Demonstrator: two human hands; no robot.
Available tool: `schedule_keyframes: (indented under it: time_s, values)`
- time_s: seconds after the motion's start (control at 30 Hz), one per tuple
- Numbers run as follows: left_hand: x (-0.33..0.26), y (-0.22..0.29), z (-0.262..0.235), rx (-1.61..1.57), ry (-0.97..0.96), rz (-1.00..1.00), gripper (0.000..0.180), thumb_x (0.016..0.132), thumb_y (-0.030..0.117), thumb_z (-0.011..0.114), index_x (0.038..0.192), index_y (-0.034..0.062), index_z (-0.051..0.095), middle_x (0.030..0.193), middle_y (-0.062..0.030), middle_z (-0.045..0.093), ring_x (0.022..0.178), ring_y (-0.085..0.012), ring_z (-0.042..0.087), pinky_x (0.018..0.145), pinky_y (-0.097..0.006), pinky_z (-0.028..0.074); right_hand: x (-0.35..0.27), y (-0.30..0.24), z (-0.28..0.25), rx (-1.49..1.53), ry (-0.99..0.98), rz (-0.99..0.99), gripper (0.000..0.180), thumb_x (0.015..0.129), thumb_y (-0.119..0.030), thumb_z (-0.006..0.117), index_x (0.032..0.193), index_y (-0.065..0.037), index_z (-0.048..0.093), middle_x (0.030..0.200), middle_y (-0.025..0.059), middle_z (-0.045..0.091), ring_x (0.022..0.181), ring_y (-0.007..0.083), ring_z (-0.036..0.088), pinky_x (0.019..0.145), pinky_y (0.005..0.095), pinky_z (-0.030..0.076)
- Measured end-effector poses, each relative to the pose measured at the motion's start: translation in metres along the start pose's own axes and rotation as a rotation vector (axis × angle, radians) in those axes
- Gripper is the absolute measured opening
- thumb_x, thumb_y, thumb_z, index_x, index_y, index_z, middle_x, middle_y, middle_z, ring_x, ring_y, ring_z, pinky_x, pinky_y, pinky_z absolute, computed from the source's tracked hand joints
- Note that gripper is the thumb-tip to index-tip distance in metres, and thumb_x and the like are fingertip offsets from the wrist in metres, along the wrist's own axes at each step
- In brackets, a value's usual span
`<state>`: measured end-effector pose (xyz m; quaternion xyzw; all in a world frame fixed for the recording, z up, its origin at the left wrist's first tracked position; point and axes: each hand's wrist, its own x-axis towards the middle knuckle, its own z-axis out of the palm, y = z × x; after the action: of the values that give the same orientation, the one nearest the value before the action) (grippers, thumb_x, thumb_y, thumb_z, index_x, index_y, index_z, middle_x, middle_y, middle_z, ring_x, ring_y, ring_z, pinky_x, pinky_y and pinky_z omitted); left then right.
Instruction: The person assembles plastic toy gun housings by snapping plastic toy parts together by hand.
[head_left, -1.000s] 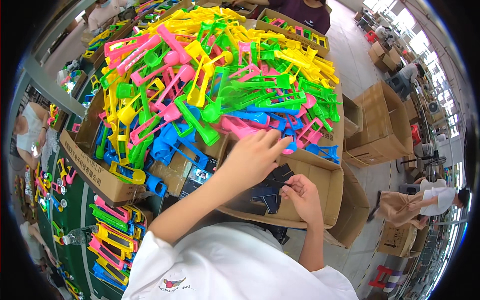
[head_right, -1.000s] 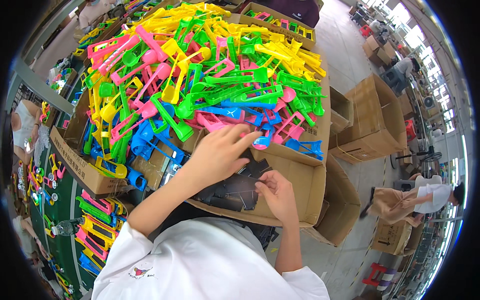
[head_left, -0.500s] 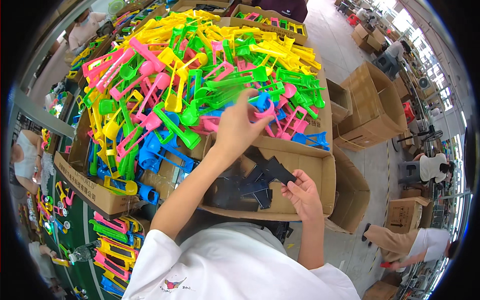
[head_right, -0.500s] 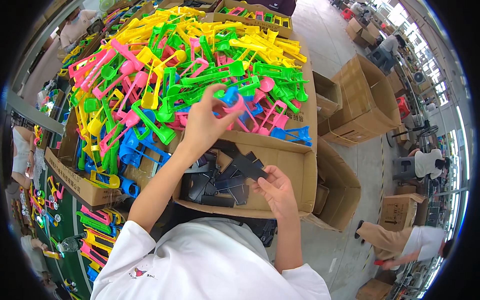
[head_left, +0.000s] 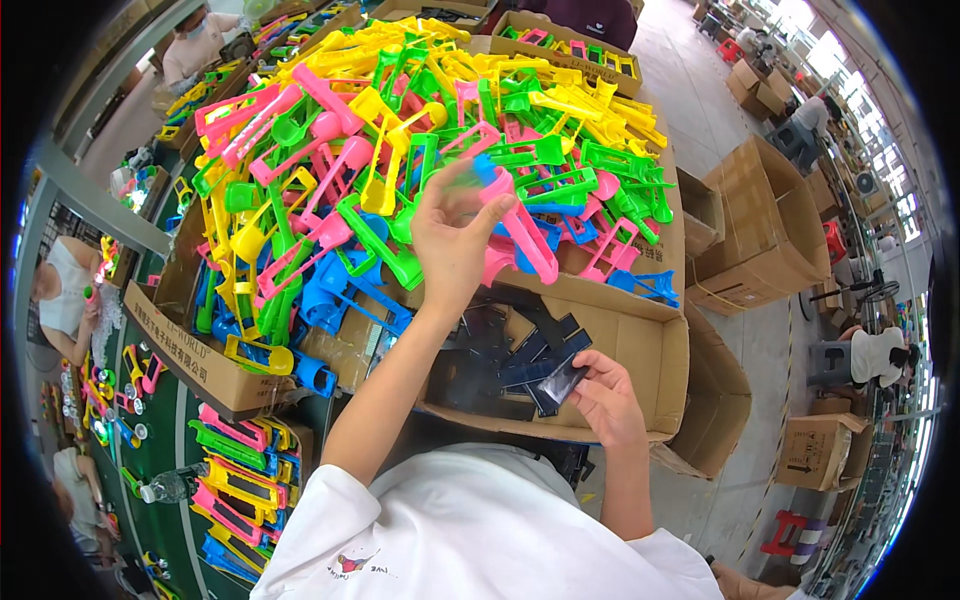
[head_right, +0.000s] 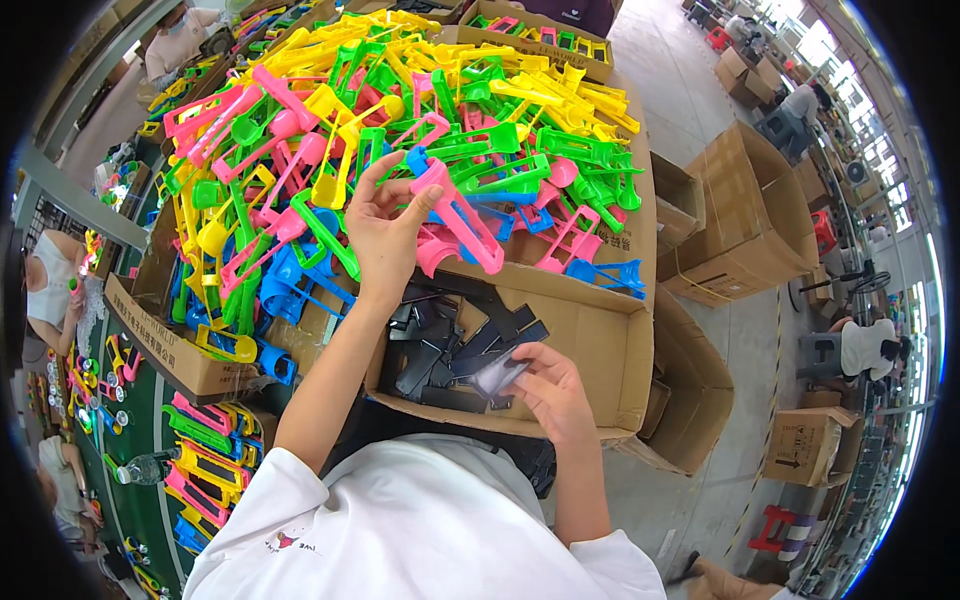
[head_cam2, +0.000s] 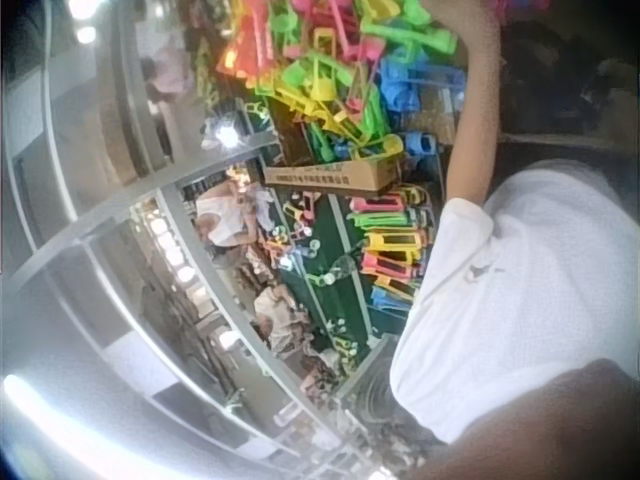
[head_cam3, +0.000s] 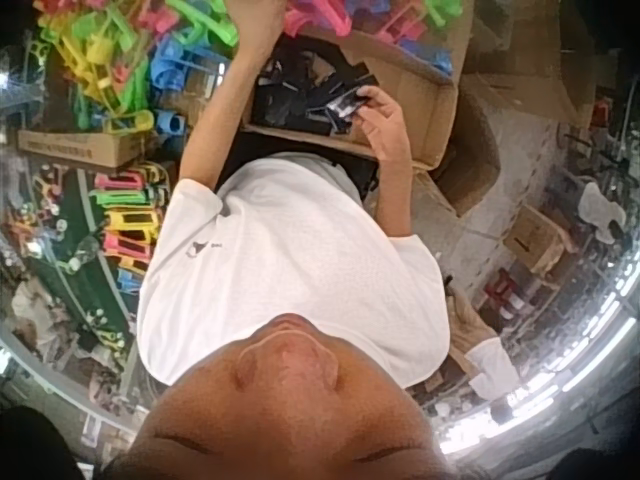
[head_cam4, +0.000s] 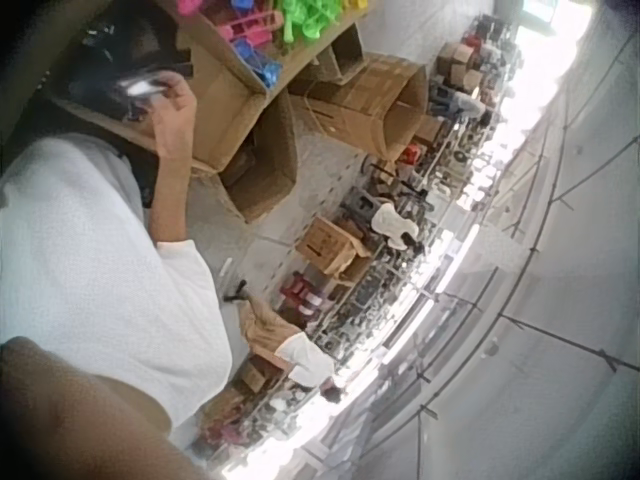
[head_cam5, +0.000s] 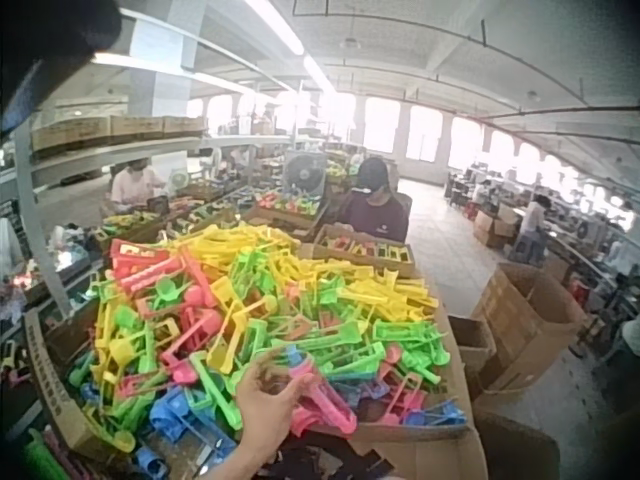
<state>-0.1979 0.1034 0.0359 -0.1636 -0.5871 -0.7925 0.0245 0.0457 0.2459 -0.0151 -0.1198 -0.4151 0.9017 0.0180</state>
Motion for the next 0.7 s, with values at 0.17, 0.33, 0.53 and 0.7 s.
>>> schedule_keyframes:
  time_s: [0.17, 0.33, 0.53, 0.7]
  values:
    - [0.0, -0.012, -0.008, -0.046, -0.106, 0.031, 0.045, 0.09, 0.005, 0.08, 0.131, 0.0024, 0.061, 0.106, -0.0062, 0.072, 0.098, -0.0096, 0.067, 0.085, -0.025, 0.054, 0.001, -0.004, 0.009, -0.047, 0.042, -0.098, 0.018, 0.096, 0.0, 0.065, 0.114, -0.002, 0.064, 0.109, 0.0125, 0.071, 0.095, 0.0215, 0.071, 0.089, 0.0383, 0.059]
    - [0.0, -0.003, -0.012, -0.148, -0.298, 0.073, 0.044, 0.099, 0.008, 0.07, 0.139, 0.0038, 0.056, 0.123, -0.0086, 0.067, 0.112, -0.0156, 0.065, 0.096, -0.031, 0.054, 0.006, -0.007, 0.034, -0.331, 0.25, -0.31, 0.029, 0.092, 0.001, 0.071, 0.12, 0.0, 0.064, 0.109, 0.0118, 0.073, 0.089, 0.0179, 0.071, 0.083, 0.034, 0.059]
    - [-0.038, 0.014, -0.015, -0.707, -0.364, -0.353, 0.051, 0.108, 0.022, 0.056, 0.154, 0.0095, 0.036, 0.135, -0.0091, 0.06, 0.123, -0.0234, 0.062, 0.104, -0.047, 0.054, -0.007, -0.009, 0.023, -0.137, 0.071, -0.267, 0.018, 0.095, -0.006, 0.07, 0.111, -0.001, 0.066, 0.106, 0.0126, 0.073, 0.087, 0.017, 0.07, 0.078, 0.0319, 0.058]
    - [-0.112, 0.017, -0.034, -0.567, -0.179, -0.683, 0.044, 0.11, 0.023, 0.051, 0.151, 0.0111, 0.041, 0.132, -0.008, 0.06, 0.118, -0.0191, 0.063, 0.098, -0.039, 0.057, -0.011, -0.001, 0.021, 0.221, -0.22, -0.058, 0.02, 0.094, -0.003, 0.069, 0.114, 0.001, 0.069, 0.1, 0.0092, 0.071, 0.089, 0.0146, 0.068, 0.08, 0.0321, 0.056]
